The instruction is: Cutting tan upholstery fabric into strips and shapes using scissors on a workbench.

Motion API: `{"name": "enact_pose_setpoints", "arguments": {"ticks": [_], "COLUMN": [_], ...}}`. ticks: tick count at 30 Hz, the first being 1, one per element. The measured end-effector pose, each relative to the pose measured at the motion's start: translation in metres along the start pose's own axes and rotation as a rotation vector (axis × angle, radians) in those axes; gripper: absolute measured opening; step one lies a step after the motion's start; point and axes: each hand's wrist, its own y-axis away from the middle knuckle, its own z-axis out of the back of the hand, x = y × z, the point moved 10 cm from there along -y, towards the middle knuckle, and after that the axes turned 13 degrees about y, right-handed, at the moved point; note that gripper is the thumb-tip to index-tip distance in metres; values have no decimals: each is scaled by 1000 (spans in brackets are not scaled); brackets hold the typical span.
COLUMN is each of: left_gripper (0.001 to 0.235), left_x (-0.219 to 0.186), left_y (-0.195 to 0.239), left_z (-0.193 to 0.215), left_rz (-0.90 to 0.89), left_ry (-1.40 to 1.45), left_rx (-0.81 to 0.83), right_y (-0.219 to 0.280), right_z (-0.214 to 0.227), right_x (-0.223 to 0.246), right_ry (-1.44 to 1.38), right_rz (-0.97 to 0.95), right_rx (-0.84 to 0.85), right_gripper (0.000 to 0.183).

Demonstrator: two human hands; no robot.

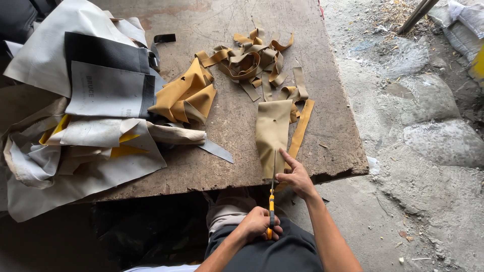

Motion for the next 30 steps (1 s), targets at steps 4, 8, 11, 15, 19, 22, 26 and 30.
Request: {"name": "enact_pose_setpoints", "arguments": {"ticks": [4,8,11,15,19,22,26,30], "left_gripper": [10,8,6,4,7,14,6,6], "left_x": [3,8,25,19,16,11,15,7], "left_y": [-19,-23,-41,-27,-38,-30,-31,-15], "left_z": [11,6,7,-1,6,7,3,-6], "left_rz": [12,-16,-56,-65,-42,-20,-49,-54], "left_ry": [23,-17,66,89,158,55,10,5], "left_rx": [-23,25,31,-8,-23,-58,-1,-9], "right_y": [10,16,1,-10,0,2,4,-2], "right_z": [-6,-3,11,26,16,13,13,31], "right_x": [4,10,-2,0,11,-3,-2,-3], "right_ry": [155,279,120,-81,23,61,-17,-10], "right_rz": [69,72,51,53,80,43,59,55], "right_rx": [43,30,-84,-227,-100,-33,17,-153], "right_gripper": [108,107,92,72,88,96,101,84]}}
